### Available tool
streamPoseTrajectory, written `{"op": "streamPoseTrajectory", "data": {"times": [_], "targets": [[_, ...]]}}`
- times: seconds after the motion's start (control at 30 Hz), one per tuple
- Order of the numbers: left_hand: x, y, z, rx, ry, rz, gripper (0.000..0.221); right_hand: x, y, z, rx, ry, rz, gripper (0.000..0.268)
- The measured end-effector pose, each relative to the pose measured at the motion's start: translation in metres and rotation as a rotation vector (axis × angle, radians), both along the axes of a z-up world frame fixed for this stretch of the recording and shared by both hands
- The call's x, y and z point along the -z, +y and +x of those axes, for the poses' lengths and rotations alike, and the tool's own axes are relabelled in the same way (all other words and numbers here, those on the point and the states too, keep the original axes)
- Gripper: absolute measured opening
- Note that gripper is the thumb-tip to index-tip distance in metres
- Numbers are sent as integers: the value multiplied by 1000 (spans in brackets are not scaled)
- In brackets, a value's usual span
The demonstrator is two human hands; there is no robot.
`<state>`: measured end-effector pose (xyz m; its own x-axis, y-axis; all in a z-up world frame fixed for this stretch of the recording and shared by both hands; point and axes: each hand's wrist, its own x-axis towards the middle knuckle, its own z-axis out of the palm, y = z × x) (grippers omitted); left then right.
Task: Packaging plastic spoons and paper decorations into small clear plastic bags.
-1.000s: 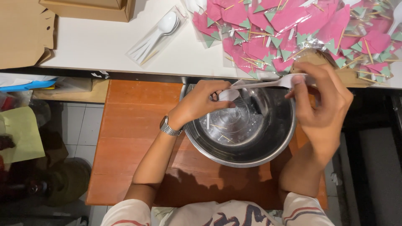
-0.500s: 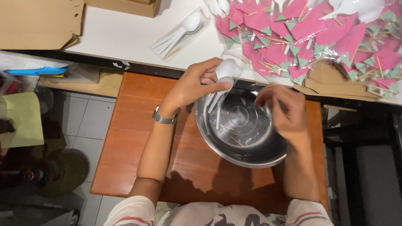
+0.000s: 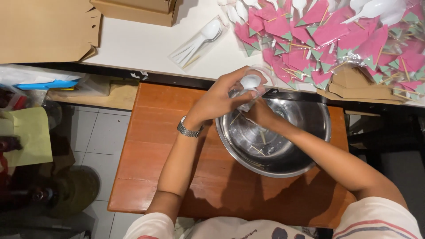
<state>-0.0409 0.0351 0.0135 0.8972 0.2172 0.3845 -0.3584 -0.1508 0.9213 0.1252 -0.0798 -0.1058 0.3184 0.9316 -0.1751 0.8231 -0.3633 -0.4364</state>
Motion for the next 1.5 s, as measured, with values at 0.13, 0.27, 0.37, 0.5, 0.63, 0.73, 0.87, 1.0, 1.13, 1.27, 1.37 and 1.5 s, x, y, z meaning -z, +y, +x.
{"op": "streamPoseTrajectory", "data": {"times": [0.13,0.27,0.37,0.5,0.63,0.73,0.87,1.0,1.13,1.27,1.37,1.5], "targets": [[-33,-12,-13,11,-52,-41,28,-63,-30,-14,-148,68,61,26],[-28,-18,-4,-46,-13,-100,35,-146,-63,-16,-221,127,-27,17],[-25,-18,0,-54,34,17,22,-196,-116,-7,-258,108,116,21],[-12,-25,13,-84,-38,177,18,-201,-154,-2,-182,62,534,12],[-7,-33,24,-94,57,212,42,-165,-153,11,185,130,1081,34],[-14,-39,28,17,194,220,53,-160,-145,11,313,115,1164,27],[-17,-46,35,126,237,251,59,-145,-130,24,393,89,1392,19],[-6,-48,43,148,227,306,49,-151,-127,21,344,84,1425,23],[2,-51,45,102,245,327,54,-157,-117,7,389,-47,1364,24],[2,-51,44,41,293,355,61,-157,-113,0,389,-107,1308,21],[8,-51,44,5,262,345,64,-153,-113,-3,288,-78,1202,19],[-7,-54,41,3,147,307,36,-165,-104,3,-11,-239,1085,7]]}}
